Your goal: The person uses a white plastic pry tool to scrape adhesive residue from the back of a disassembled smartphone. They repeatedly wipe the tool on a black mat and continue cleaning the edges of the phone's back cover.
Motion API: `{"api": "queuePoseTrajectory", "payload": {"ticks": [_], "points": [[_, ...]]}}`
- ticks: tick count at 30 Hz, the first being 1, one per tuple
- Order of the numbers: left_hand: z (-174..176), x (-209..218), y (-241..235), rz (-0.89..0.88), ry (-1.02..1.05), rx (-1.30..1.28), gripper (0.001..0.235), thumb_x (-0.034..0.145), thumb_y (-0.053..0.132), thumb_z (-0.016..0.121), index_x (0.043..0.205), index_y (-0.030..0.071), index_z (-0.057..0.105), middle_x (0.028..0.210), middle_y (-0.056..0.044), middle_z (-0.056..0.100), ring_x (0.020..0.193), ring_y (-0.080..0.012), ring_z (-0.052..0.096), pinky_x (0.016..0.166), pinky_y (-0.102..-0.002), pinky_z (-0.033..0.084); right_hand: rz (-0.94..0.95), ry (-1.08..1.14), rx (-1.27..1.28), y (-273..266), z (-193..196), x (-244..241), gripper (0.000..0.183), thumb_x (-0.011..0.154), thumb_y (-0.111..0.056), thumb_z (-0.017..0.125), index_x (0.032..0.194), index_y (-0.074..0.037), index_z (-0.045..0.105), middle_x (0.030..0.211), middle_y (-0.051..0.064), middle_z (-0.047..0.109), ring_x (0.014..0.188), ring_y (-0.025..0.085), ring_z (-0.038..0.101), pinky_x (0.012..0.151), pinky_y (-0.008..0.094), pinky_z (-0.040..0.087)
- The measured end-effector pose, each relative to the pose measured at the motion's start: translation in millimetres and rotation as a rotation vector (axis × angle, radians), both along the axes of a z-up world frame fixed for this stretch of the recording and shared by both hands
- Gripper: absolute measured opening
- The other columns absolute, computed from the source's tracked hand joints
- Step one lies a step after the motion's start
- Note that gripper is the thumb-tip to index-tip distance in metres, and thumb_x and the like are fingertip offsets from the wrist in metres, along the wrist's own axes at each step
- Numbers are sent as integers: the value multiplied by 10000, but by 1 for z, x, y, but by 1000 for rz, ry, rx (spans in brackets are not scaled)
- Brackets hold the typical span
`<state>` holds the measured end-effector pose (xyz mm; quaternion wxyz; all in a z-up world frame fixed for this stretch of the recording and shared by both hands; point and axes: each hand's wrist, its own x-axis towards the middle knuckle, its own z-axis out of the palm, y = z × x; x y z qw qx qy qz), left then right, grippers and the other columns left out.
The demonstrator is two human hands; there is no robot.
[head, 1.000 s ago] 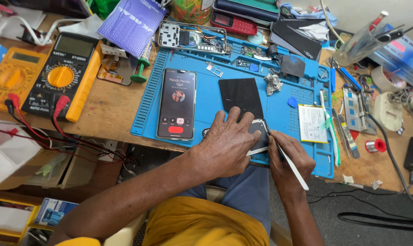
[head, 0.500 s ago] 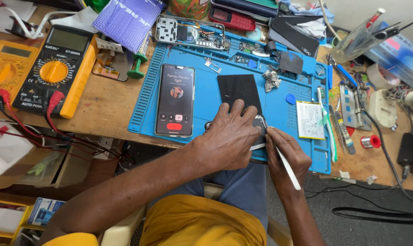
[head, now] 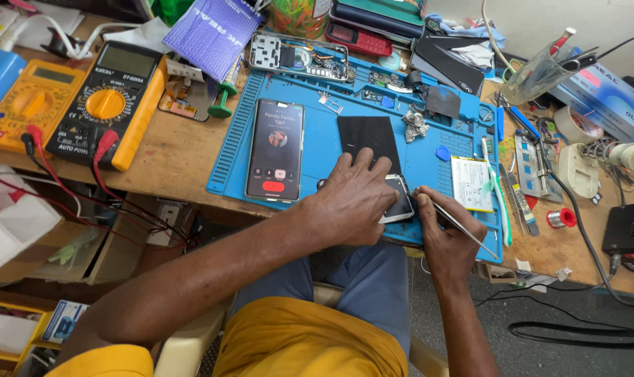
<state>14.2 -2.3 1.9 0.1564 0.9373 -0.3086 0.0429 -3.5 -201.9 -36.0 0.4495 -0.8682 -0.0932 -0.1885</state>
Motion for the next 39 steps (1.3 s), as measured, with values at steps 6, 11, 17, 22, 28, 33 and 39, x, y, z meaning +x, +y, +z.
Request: {"api": "queuePoseTrajectory", "payload": {"ticks": [6,11,17,22,28,33,39], "points": [[5,7,-6,-29,114,124,270,652,239,744,880,102,789,999,-100,614,1034,-306,489,766,-454,400,10,-97,-128,-1,-3,-4,199,969,-51,747,1166,-22,761,1066,156,781,955,203,774,792,305,611],[6,8,-6,-40,85,129,280,651,239,734,876,83,787,981,-106,634,1025,-306,496,752,-460,404,1,-127,-181,3,-1,-4,210,966,-40,753,1176,-24,764,1086,164,776,963,208,768,802,321,608],[4,12,-5,-49,87,97,294,647,254,737,868,65,777,982,-117,638,1055,-325,503,751,-460,415,16,-155,-213,3,-2,-4,211,964,-31,757,1175,-25,760,1097,166,772,988,230,770,816,330,607],[2,9,-3,-42,55,31,289,637,237,739,864,62,778,1003,-121,639,1063,-336,510,752,-460,423,24,-190,-260,7,-6,-4,206,965,-27,746,1171,-25,758,1116,167,767,1023,255,768,855,339,613],[2,6,-3,-37,58,36,317,625,250,756,878,62,781,1034,-136,627,1047,-345,509,763,-469,423,39,-189,-181,4,-8,-3,210,991,-46,727,1200,-36,745,1134,169,763,1060,241,760,901,327,629],[2,2,-5,-19,71,44,290,649,218,735,902,88,793,1024,-134,617,1038,-335,505,775,-473,420,-5,-114,-93,-1,-5,-3,189,990,-50,739,1178,-29,752,1092,150,774,992,198,765,831,308,621],[1,2,-4,-8,28,51,275,653,227,735,872,70,789,1037,-134,613,1049,-334,495,778,-473,407,13,-160,-139,2,-4,-2,182,980,-41,758,1161,-25,764,1086,150,777,984,201,765,833,316,603]]}}
